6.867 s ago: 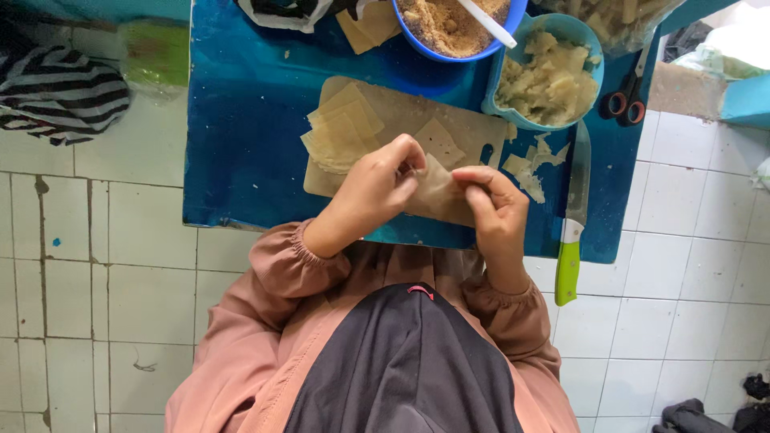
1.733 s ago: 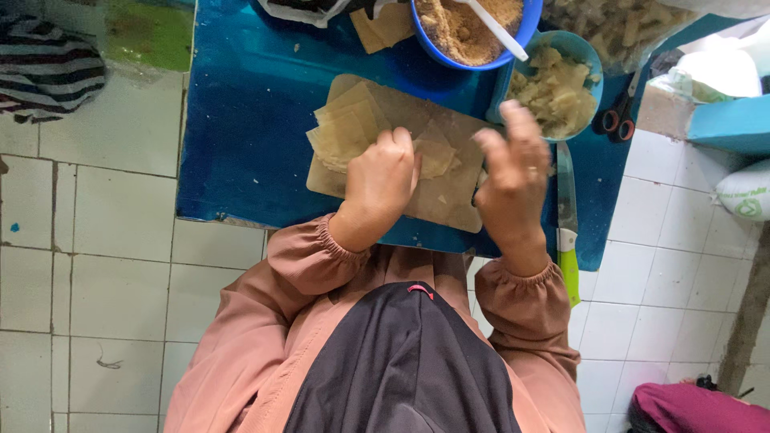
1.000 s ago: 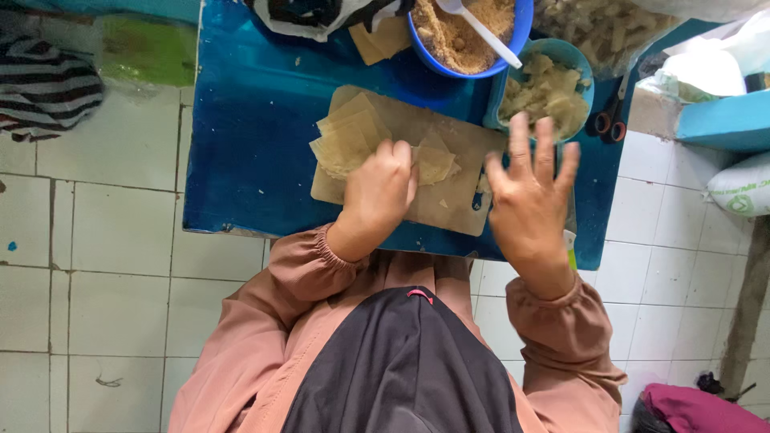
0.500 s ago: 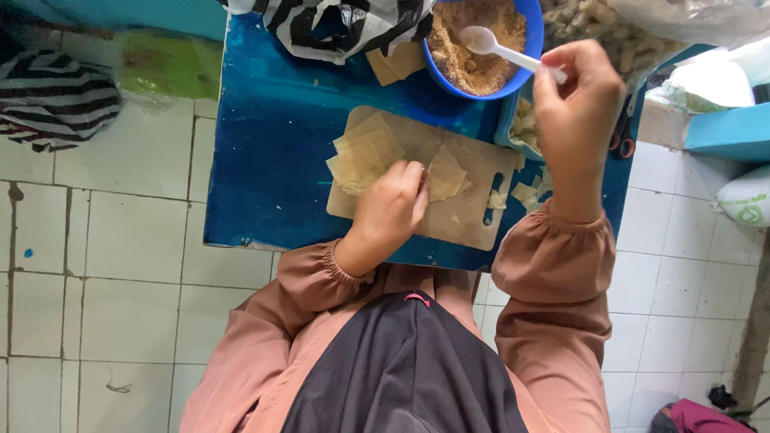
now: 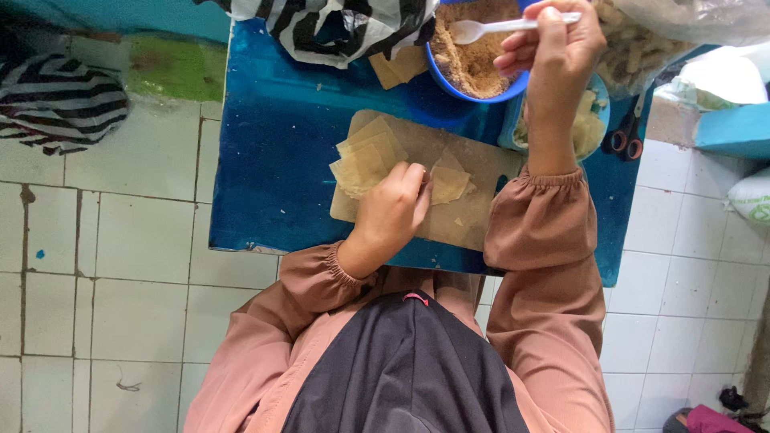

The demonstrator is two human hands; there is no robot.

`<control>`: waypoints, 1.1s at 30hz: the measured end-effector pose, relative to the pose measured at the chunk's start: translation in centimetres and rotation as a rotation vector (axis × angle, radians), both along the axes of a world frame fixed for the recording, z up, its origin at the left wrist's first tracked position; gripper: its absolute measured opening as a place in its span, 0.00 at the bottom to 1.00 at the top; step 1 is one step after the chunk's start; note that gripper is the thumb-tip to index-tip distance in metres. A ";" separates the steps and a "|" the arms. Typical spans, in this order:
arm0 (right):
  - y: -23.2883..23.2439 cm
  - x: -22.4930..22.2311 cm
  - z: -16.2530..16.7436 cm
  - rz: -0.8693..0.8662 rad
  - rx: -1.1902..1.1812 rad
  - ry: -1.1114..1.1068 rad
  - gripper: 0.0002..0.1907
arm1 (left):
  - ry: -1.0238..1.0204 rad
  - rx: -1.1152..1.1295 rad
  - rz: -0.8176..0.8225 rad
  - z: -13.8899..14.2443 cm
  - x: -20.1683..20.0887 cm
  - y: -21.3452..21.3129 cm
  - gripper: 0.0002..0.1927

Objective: The person folds thin square pastry wrappers on a cutting board, pressing and shaping each piece by hand and setting folded pieces aside. They occasionally scoop brown filling from a blue bowl with a spoon and place it onto a wrapper before folding it closed.

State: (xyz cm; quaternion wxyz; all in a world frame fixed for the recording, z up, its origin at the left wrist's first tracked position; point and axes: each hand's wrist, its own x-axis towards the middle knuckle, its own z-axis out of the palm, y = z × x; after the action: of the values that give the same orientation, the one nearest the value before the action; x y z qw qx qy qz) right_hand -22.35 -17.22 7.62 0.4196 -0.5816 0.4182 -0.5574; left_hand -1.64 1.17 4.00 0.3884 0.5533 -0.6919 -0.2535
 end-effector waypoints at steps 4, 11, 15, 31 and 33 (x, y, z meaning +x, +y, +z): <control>0.6 -1.8 -0.2 -0.043 -0.044 -0.067 0.10 | -0.011 -0.007 0.002 -0.1 0.0 0.0 0.07; 5.9 -2.4 2.2 -0.145 0.056 -0.200 0.11 | -0.026 0.004 0.033 -0.3 0.0 0.2 0.09; 12.4 -2.4 2.8 -0.182 0.111 -0.258 0.11 | -0.079 0.042 0.037 -0.1 0.1 0.5 0.10; 22.0 -0.9 0.8 0.118 -0.498 0.749 0.11 | 0.040 0.017 0.013 0.9 -0.2 0.7 0.06; 21.8 -0.8 1.6 0.193 -0.589 0.872 0.14 | 0.063 0.015 0.010 1.0 -0.3 0.8 0.06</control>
State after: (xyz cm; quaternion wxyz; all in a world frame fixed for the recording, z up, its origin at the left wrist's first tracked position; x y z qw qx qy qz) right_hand -23.11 4.61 9.19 0.0751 -0.8883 0.3241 -0.3167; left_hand -1.92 1.96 4.96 0.4071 0.5513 -0.6746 -0.2743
